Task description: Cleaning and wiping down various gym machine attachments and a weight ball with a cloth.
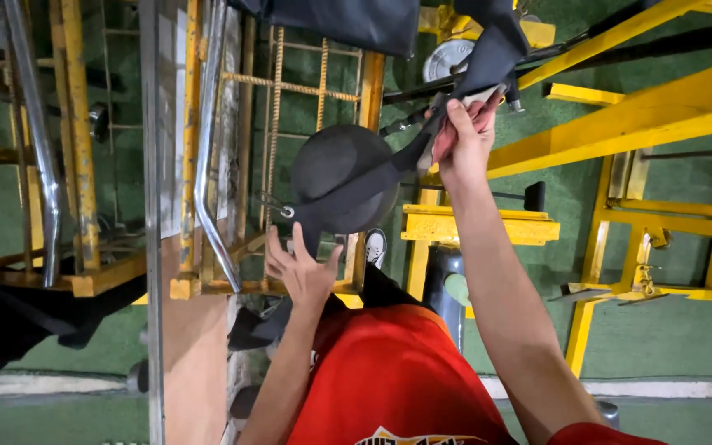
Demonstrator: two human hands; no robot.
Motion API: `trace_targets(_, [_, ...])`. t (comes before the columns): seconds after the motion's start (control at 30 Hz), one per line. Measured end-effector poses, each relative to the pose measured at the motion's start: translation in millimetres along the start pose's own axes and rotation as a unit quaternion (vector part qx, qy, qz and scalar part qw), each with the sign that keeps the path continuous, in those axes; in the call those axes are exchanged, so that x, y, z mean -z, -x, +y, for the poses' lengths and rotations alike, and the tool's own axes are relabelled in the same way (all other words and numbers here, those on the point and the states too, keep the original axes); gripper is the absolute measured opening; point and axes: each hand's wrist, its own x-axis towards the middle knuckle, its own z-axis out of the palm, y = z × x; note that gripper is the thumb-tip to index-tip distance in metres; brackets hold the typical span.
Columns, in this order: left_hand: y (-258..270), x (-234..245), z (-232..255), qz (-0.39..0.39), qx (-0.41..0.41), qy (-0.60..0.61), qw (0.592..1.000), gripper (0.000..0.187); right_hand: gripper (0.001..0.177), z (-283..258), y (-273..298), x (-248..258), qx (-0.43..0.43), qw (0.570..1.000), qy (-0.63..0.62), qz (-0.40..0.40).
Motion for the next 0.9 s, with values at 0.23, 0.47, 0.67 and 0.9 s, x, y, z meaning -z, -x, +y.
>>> trace_targets(0.23, [36.7, -29.0, -38.0, -0.233, 0.139, 0.066, 0.960, 0.097, 0.048, -7.5, 9.0, -3.9, 0.001, 1.000, 0.013, -0.017])
trace_targets(0.47, [9.9, 17.5, -18.3, -0.176, 0.116, 0.090, 0.973, 0.101, 0.046, -21.5, 1.5, 12.3, -0.055, 0.998, 0.003, -0.014])
trace_targets(0.67, [-31.0, 74.7, -14.0, -0.215, 0.102, 0.142, 0.961, 0.103, 0.052, -39.8, 14.1, 10.8, -0.110, 0.993, 0.002, -0.032])
trace_targets(0.9, [-58.3, 95.1, -36.6, -0.402, 0.118, 0.316, 0.851, 0.110, 0.055, -73.5, 33.1, -2.4, -0.173, 0.973, -0.143, -0.058])
